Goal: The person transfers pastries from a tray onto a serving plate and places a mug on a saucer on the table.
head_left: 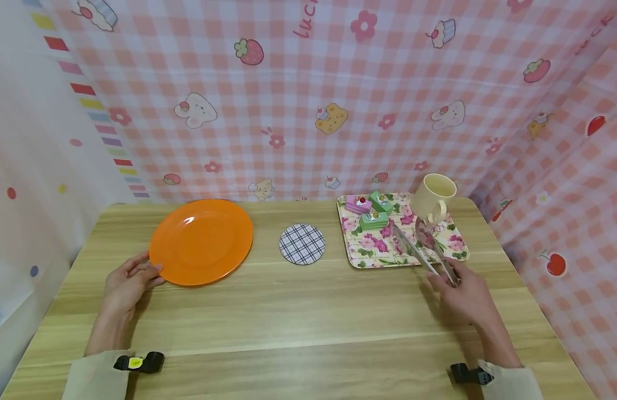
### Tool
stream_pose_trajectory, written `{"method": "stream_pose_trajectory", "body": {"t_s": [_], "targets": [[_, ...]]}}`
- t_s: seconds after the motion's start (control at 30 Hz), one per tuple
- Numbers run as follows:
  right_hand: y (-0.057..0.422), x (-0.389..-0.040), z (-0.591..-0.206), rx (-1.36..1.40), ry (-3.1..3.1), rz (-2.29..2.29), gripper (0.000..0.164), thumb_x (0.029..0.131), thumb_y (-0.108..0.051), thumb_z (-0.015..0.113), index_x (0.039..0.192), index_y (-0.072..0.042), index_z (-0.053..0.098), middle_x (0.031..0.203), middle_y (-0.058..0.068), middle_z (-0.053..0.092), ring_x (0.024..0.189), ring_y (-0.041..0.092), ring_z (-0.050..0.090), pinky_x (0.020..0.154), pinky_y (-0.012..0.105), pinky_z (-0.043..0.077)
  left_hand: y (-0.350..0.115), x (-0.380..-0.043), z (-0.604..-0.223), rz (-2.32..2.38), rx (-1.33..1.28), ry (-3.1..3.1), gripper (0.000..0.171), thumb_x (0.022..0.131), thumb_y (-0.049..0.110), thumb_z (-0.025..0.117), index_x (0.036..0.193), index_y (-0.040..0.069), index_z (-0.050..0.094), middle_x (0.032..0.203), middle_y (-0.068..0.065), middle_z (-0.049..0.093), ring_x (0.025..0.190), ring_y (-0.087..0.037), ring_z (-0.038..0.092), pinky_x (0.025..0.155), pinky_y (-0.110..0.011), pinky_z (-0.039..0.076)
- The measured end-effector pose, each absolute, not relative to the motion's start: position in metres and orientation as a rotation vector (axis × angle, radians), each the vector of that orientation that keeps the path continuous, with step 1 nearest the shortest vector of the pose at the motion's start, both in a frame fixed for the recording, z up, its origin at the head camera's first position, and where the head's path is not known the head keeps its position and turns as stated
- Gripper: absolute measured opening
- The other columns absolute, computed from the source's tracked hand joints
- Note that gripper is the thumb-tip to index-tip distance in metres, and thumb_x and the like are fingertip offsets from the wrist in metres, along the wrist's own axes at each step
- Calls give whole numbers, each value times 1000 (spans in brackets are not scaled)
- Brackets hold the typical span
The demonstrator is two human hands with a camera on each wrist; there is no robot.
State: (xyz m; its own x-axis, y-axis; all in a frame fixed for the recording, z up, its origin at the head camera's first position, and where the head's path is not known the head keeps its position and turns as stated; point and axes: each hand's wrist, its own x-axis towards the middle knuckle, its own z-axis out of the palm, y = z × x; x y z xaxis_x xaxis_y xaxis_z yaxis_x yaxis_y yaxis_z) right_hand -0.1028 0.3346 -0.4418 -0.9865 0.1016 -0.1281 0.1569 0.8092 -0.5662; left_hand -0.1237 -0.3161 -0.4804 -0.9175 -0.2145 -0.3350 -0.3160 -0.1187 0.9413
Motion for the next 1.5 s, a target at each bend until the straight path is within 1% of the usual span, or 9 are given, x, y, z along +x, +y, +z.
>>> {"method": "stream_pose_trajectory", "body": {"t_s": [0.1,0.2,0.3,0.4,0.63,0.9,1.1,1.3,1.5], "targets": [[334,-106,-441,169,2932,-905,72,99,-52,61,146,0,48,87,11,56,74,22,50,56,26,39,-316,-123,-480,2211,-621,2040,80,97,2,67,162,-1,21,89,12,69,79,-2,72,74,-19,65],[331,-110,-440,127,2961,-899,63,99,-50,63,138,-1,54,82,9,56,67,18,48,52,26,39,-316,-123,-480,2212,-625,2045,79,97,2,66,162,-1,21,89,13,69,79,-2,72,74,-19,65],[325,-113,-440,97,2990,-896,62,99,-49,64,136,0,56,81,8,59,65,17,49,52,25,40,-316,-123,-481,2219,-625,2047,79,97,2,67,162,-1,21,89,13,69,79,-2,72,74,-19,65],[317,-115,-440,92,3000,-908,67,98,-51,64,140,0,55,82,8,62,66,17,52,52,25,42,-316,-123,-481,2231,-617,2040,80,97,3,67,162,-2,21,89,12,69,79,-2,72,74,-19,65],[303,-120,-438,115,2951,-998,62,98,-50,65,137,-3,56,78,7,57,63,17,52,49,25,44,-317,-122,-482,2211,-611,2039,79,98,3,66,162,-1,20,92,12,68,81,-2,71,76,-19,65],[288,-122,-436,159,2874,-1074,72,96,-50,67,143,1,49,83,8,64,64,17,58,50,26,49,-317,-122,-482,2200,-617,2052,78,99,4,65,162,0,21,92,12,67,81,-2,71,76,-19,64],[278,-124,-437,221,2819,-1138,77,96,-51,68,149,0,43,85,9,66,62,18,60,49,28,51,-316,-123,-482,2183,-627,2071,77,99,4,65,162,0,22,92,13,68,80,-1,71,76,-19,65],[268,-126,-439,280,2823,-1125,78,95,-52,68,150,-3,43,85,9,67,60,18,60,47,28,50,-316,-123,-482,2207,-625,2066,76,98,2,65,161,-1,23,90,13,69,80,-1,71,74,-19,65],[258,-127,-442,282,2863,-1112,81,94,-53,68,151,-1,42,85,10,69,59,18,60,48,29,51,-316,-123,-482,2223,-635,2055,76,97,1,66,161,-1,25,89,12,69,79,-2,71,74,-19,65]]}}
